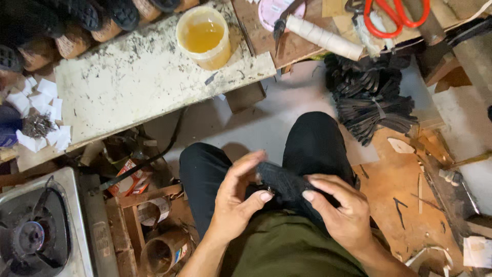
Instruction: The person holds a black shoe sole and uses a metal tool to scrape and clean the surface. They repeatedly rub the sole with their hands and inspect it, then place it on a nearby table. The person continues to handle and inspect the sole throughout the clip.
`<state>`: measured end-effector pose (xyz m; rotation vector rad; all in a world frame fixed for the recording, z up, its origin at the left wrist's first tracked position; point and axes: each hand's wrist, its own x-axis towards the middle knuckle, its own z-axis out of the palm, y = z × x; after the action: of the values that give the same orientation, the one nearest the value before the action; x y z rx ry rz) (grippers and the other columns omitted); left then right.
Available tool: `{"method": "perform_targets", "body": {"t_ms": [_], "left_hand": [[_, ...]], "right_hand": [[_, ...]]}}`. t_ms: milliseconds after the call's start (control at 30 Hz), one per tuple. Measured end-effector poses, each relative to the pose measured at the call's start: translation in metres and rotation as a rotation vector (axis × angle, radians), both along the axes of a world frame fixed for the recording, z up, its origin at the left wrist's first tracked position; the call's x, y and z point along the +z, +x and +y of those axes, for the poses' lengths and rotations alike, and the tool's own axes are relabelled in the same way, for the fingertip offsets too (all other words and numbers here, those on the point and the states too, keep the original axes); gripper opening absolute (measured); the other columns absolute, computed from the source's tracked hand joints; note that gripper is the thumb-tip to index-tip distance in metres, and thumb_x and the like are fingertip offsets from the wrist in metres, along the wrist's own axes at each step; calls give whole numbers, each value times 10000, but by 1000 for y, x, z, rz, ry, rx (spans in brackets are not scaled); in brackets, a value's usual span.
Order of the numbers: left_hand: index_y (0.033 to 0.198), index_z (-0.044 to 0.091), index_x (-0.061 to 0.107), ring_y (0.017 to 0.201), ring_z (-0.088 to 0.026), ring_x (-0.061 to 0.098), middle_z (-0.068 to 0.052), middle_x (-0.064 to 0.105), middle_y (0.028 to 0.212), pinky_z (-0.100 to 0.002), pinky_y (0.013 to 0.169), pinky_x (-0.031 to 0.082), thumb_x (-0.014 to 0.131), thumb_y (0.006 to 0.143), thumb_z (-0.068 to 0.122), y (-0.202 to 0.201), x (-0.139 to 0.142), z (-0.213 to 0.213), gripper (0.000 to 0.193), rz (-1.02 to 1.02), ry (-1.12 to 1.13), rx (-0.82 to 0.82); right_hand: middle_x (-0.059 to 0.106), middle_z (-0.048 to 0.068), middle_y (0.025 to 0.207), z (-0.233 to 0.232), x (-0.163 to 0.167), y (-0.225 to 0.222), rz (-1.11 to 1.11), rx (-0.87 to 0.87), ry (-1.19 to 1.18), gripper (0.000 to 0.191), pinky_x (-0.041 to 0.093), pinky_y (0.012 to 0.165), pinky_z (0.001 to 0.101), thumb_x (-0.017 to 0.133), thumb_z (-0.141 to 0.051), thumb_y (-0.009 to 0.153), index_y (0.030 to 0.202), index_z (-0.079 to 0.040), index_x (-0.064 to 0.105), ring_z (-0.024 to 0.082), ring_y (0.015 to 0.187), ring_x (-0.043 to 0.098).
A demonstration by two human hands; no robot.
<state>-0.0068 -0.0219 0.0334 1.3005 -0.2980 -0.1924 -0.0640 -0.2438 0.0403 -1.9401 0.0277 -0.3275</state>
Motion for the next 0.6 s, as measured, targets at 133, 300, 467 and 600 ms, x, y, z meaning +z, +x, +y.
{"method": "perform_targets", "body": {"t_ms": [133, 300, 467, 600], "left_hand": [[1507, 49, 468, 1400, -229, 503, -133, 513, 1498, -379, 1164, 407, 784, 901, 83, 12, -4, 0, 684, 202, -136, -92], [1502, 32, 481, 1388, -223, 521, -114, 578, 1462, -358, 1185, 401, 761, 926, 133, 21, -2, 13, 649, 170, 38, -204], [1546, 24, 513, 1344, -244, 523, -156, 546, 1419, -370, 1187, 379, 766, 940, 145, 14, 3, 11, 668, 57, 228, -198], [1539, 25, 456, 1458, -224, 448, -128, 494, 1552, -365, 1217, 313, 748, 932, 155, 11, 8, 4, 686, 6, 212, -189]], "right_hand": [[740, 100, 994, 18, 12, 6, 44, 64, 31, 262, 595, 669, 251, 789, -33, 807, 1047, 36, 708, 131, 760, 720], [762, 65, 970, 24, 18, 19, 43, 272, 113, 160, 584, 679, 230, 741, -44, 898, 1043, 24, 725, 111, 781, 733], [722, 58, 914, 16, 14, 32, 243, 182, 185, 170, 546, 632, 241, 707, -53, 908, 1048, 37, 739, 95, 747, 666], [714, 57, 919, 10, 12, 41, 307, 263, 424, 148, 561, 712, 247, 682, -26, 935, 1041, 62, 738, 92, 804, 672]]}}
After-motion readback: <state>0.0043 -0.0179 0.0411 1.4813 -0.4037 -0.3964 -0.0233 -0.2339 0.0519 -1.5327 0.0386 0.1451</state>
